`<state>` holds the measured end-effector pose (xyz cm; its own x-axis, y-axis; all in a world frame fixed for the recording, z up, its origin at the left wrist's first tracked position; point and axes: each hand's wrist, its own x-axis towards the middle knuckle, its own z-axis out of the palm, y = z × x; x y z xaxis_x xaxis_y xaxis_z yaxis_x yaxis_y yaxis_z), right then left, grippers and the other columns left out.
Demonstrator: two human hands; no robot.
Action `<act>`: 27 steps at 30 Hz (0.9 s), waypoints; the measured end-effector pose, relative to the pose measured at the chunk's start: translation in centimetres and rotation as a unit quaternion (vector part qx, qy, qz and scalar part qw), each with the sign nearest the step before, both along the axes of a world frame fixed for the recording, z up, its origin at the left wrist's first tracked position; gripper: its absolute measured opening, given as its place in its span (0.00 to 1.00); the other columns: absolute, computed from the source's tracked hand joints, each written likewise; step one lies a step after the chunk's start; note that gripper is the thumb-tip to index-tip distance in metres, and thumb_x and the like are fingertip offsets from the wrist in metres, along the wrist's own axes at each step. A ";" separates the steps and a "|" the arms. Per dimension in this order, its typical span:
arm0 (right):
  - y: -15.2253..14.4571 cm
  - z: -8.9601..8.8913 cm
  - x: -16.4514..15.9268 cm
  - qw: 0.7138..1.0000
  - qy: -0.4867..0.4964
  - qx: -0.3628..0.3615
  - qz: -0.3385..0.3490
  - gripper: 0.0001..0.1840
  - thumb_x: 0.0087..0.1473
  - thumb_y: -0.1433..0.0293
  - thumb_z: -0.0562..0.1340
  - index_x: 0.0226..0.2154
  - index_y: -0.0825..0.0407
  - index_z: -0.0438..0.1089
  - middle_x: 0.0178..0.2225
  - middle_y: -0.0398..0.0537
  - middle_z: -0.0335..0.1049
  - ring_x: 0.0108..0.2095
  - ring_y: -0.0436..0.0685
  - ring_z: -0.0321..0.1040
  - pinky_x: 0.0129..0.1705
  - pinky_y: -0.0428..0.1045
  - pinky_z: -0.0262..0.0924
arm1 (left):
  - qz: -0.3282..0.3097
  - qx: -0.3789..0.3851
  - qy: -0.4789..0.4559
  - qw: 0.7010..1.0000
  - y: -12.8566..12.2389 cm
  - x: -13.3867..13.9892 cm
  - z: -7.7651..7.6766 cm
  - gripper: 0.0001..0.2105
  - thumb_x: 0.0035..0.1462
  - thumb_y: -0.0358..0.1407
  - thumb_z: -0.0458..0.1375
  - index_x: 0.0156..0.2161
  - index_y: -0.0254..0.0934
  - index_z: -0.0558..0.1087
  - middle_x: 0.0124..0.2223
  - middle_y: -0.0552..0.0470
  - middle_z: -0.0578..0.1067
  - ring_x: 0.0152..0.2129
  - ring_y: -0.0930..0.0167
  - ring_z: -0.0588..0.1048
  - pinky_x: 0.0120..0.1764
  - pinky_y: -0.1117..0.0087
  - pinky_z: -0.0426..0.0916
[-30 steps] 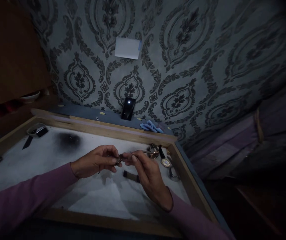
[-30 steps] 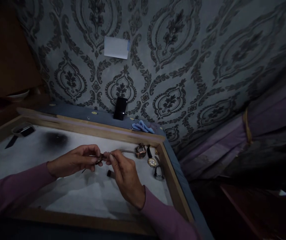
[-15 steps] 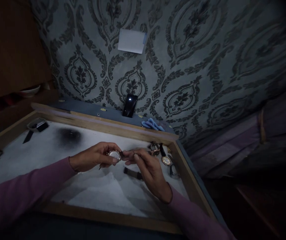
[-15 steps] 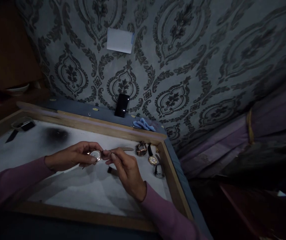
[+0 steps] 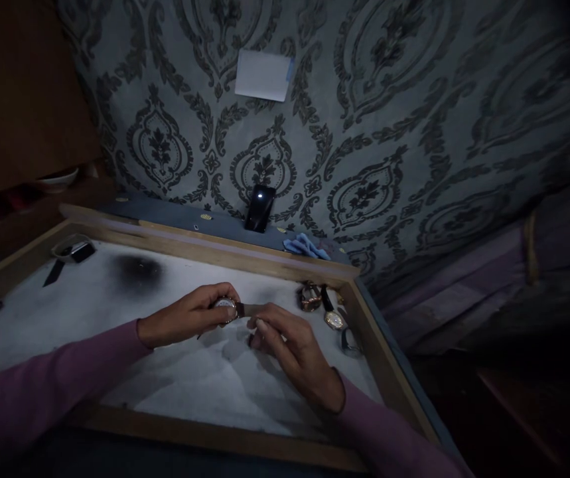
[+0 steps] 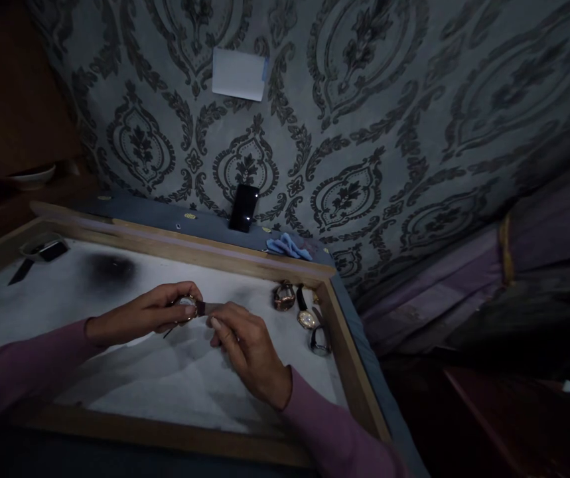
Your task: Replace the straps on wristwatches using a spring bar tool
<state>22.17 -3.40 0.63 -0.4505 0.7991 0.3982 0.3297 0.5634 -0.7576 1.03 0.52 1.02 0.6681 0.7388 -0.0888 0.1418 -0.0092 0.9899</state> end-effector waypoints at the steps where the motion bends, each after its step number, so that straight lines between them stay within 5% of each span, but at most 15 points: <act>1: 0.0 0.1 0.0 1.000 -0.007 0.010 0.002 0.16 0.66 0.68 0.51 0.29 0.53 0.67 0.26 0.45 0.65 0.26 0.50 0.64 0.28 0.45 0.60 | -0.002 0.007 0.000 1.000 0.0 0.0 0.0 0.10 0.62 0.42 0.53 0.40 0.35 0.66 0.24 0.61 0.60 0.19 0.77 0.57 0.22 0.76 0.52; 6: 0.0 0.3 -0.1 0.997 -0.067 0.000 0.043 0.17 0.66 0.69 0.50 0.26 0.52 0.64 0.22 0.42 0.62 0.23 0.50 0.60 0.27 0.46 0.56 | -0.021 0.039 0.000 0.999 -0.1 0.0 0.2 0.11 0.63 0.42 0.53 0.40 0.35 0.67 0.24 0.60 0.59 0.20 0.76 0.56 0.22 0.75 0.52; 18: 0.2 -0.4 0.0 0.996 -0.088 0.020 0.015 0.18 0.67 0.65 0.50 0.33 0.53 0.71 0.20 0.42 0.64 0.21 0.50 0.61 0.26 0.45 0.56 | -0.050 0.001 -0.023 0.999 -0.2 0.0 0.3 0.12 0.62 0.44 0.53 0.41 0.36 0.64 0.25 0.61 0.57 0.19 0.77 0.54 0.22 0.76 0.50; 27: 0.3 -0.5 0.2 0.996 -0.083 0.011 0.020 0.14 0.65 0.69 0.52 0.40 0.52 0.74 0.26 0.46 0.73 0.26 0.53 0.68 0.29 0.47 0.60 | -0.028 -0.030 -0.035 0.999 0.0 0.0 -0.1 0.12 0.61 0.43 0.54 0.43 0.36 0.64 0.23 0.62 0.57 0.18 0.78 0.54 0.21 0.76 0.49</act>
<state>22.35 -3.12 0.17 -0.5429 0.7708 0.3332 0.4264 0.5949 -0.6814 0.98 0.49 0.91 0.7137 0.6956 -0.0828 0.0728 0.0440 0.9964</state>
